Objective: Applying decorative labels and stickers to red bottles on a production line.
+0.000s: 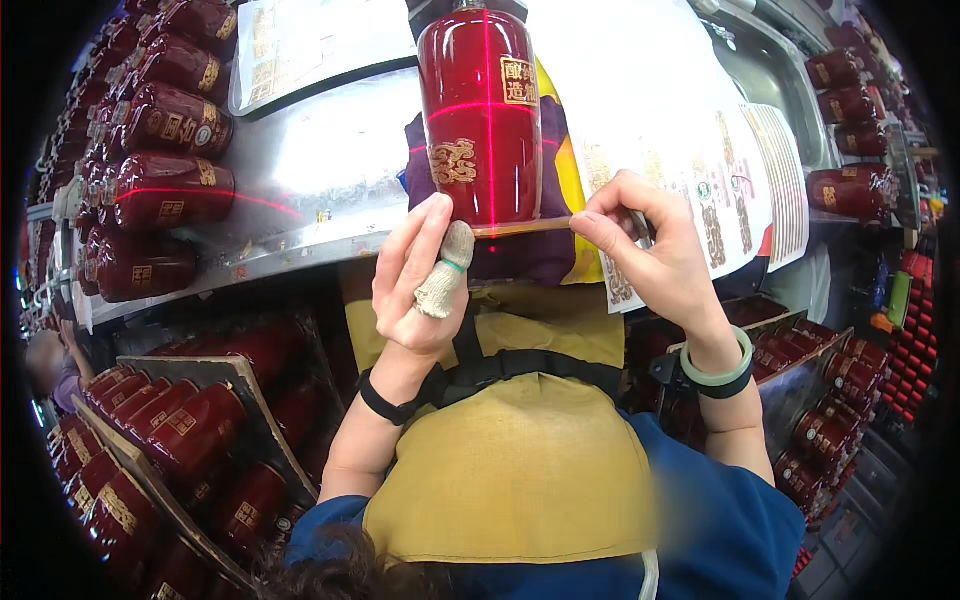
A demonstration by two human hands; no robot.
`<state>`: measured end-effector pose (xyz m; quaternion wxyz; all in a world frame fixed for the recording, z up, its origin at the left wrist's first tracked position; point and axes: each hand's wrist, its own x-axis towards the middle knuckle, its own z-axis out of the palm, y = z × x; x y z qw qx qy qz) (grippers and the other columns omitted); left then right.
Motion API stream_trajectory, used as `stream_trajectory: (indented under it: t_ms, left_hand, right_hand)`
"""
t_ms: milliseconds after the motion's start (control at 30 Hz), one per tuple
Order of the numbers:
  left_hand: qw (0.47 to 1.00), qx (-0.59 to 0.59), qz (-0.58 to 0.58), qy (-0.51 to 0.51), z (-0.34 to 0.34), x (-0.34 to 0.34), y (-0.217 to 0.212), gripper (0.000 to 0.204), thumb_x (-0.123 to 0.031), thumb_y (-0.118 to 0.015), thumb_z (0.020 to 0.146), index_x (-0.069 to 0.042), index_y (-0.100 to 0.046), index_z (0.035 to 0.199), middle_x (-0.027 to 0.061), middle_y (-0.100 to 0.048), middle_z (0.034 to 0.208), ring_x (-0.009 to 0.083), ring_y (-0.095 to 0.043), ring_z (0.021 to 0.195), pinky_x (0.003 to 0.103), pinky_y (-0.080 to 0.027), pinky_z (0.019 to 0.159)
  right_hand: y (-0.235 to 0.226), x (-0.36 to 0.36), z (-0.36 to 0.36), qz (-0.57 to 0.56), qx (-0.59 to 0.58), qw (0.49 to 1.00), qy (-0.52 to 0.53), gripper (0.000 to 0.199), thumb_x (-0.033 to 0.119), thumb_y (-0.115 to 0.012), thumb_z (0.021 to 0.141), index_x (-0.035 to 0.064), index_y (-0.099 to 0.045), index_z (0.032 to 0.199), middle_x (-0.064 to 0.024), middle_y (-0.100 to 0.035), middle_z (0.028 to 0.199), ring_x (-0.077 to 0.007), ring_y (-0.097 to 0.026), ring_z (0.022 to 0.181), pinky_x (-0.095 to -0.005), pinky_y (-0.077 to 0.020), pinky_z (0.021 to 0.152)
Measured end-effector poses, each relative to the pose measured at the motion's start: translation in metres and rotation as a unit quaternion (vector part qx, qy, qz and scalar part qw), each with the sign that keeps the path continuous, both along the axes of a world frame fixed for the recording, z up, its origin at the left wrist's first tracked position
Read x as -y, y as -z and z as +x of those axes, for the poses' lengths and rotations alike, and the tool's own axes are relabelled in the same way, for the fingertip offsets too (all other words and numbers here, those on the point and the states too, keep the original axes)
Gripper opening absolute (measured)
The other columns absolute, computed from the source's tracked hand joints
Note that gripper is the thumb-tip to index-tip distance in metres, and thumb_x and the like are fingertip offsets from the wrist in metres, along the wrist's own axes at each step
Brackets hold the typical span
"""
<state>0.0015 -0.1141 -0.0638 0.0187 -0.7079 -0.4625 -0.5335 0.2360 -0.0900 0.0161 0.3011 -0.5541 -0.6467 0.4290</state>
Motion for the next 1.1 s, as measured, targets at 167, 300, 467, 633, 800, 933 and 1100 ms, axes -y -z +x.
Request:
stream_trajectory:
  t_ms: [167,300,467,633,800,933,1100]
  left_hand:
    - [0.999,-0.036,0.01,-0.018,0.009,0.0,-0.008,0.029,0.009,-0.081,0.083,0.011,-0.076,0.111,0.0191,-0.076,0.12,0.0342,-0.07,0.117,0.041,-0.066,0.094]
    - [1.0,0.0,-0.019,0.009,0.014,-0.003,-0.013,0.022,0.006,-0.083,0.084,0.006,-0.079,0.106,0.0172,-0.076,0.117,0.0343,-0.071,0.115,0.041,-0.066,0.094]
    - [1.0,0.02,0.002,0.012,0.003,-0.009,-0.007,0.033,0.009,-0.084,0.081,0.007,-0.076,0.113,0.0166,-0.078,0.114,0.0357,-0.076,0.105,0.04,-0.066,0.089]
    - [1.0,0.016,-0.004,0.005,0.0,-0.002,0.0,0.037,0.015,-0.08,0.08,0.012,-0.073,0.117,0.0183,-0.077,0.117,0.0357,-0.075,0.106,0.041,-0.065,0.091]
    - [1.0,-0.018,0.011,0.008,0.002,-0.002,-0.005,0.03,0.014,-0.078,0.083,0.01,-0.075,0.113,0.0177,-0.076,0.121,0.0355,-0.072,0.112,0.04,-0.065,0.093]
    - [0.998,-0.056,0.025,-0.026,0.011,-0.001,-0.014,0.021,0.007,-0.082,0.085,0.005,-0.079,0.105,0.0169,-0.075,0.123,0.0351,-0.07,0.114,0.04,-0.064,0.094]
    - [1.0,-0.017,-0.004,0.021,0.012,-0.005,-0.017,0.021,0.005,-0.085,0.082,0.003,-0.08,0.103,0.0143,-0.077,0.118,0.0349,-0.072,0.113,0.042,-0.064,0.091]
  right_hand:
    - [0.004,0.001,0.0,0.01,-0.007,1.0,0.001,0.019,0.015,-0.082,0.093,-0.0019,-0.072,0.089,-0.006,-0.067,0.079,-0.014,-0.058,0.072,-0.0303,-0.0467,0.068]
    - [0.007,0.001,-0.003,0.013,-0.013,1.0,0.001,0.016,0.013,-0.078,0.097,0.0012,-0.069,0.09,0.0046,-0.059,0.078,-0.0037,-0.046,0.07,-0.0233,-0.0364,0.064]
    - [0.006,0.001,-0.013,0.022,-0.033,0.999,0.0,0.017,0.014,-0.078,0.096,0.0011,-0.069,0.09,0.0037,-0.06,0.079,-0.0042,-0.047,0.071,-0.0236,-0.0373,0.064]
    - [0.002,0.0,-0.02,0.013,-0.031,0.999,-0.002,0.018,0.013,-0.081,0.092,-0.0028,-0.072,0.089,-0.0085,-0.067,0.08,-0.0167,-0.06,0.072,-0.0323,-0.048,0.069]
    - [0.002,-0.001,-0.019,0.009,-0.03,1.0,0.001,0.018,0.013,-0.081,0.092,-0.003,-0.072,0.089,-0.0092,-0.067,0.08,-0.0178,-0.06,0.072,-0.033,-0.0477,0.069]
    - [0.004,0.0,-0.018,0.011,-0.026,1.0,0.003,0.018,0.012,-0.081,0.093,-0.0031,-0.072,0.088,-0.0092,-0.066,0.079,-0.018,-0.06,0.072,-0.0331,-0.0477,0.069]
    - [0.005,-0.001,-0.021,0.018,-0.025,1.0,0.003,0.018,0.012,-0.081,0.092,-0.0027,-0.072,0.088,-0.0085,-0.066,0.079,-0.0166,-0.059,0.071,-0.0321,-0.0479,0.068]
